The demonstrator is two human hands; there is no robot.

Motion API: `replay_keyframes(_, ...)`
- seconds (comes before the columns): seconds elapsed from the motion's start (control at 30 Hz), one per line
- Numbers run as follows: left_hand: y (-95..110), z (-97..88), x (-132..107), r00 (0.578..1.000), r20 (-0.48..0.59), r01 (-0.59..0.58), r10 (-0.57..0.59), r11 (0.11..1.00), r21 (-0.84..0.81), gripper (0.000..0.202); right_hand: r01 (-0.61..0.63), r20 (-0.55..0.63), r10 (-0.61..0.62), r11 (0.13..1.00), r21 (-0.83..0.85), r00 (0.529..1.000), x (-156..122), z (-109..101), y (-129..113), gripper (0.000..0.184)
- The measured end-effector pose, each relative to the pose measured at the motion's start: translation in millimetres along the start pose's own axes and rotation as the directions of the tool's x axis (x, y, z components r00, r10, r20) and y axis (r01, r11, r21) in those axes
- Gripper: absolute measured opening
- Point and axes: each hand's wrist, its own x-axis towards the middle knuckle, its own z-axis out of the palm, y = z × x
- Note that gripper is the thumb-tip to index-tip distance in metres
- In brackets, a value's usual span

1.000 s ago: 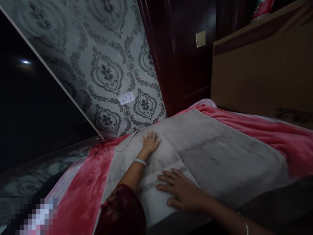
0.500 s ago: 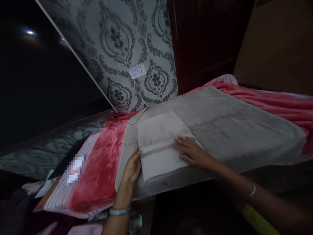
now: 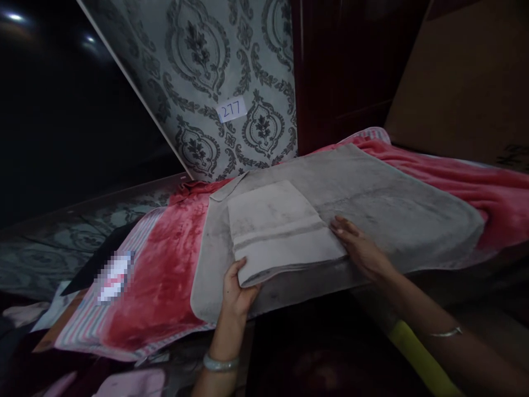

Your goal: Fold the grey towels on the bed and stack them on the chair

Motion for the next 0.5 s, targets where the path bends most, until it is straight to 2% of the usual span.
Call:
replay_keyframes(0.1, 5, 8.5, -3, 0.998, 0.061, 0.022, -0.021, 1.0, -0.016, 0.067, -0.102, 0.034, 0.097, 0.979, 0.177, 0.995, 0, -5, -8, 0.036)
replay_keyframes(0.23, 12, 21.7, -6, 0.991, 0.134, 0.0, 0.011, 0.997, -0.081, 0.071, -0.302, 0.205, 0.248, 0.904, 0.301, 0.947, -1, -10, -13, 0.012)
replay_keyframes(0.37, 12, 24.5, -8, 0.996, 0.074, -0.036, 0.041, 0.997, -0.067, 0.068, -0.498, 0.412, 0.351, 0.8, 0.335, 0.841, 0, 1, -11, 0.035)
replay_keyframes(0.5, 13, 6.3, -7, 0.994, 0.109, -0.031, 0.031, 1.0, -0.006, 0.057, -0.556, 0.548, 0.341, 0.778, 0.291, 0.764, 13, 11, -9, 0.055)
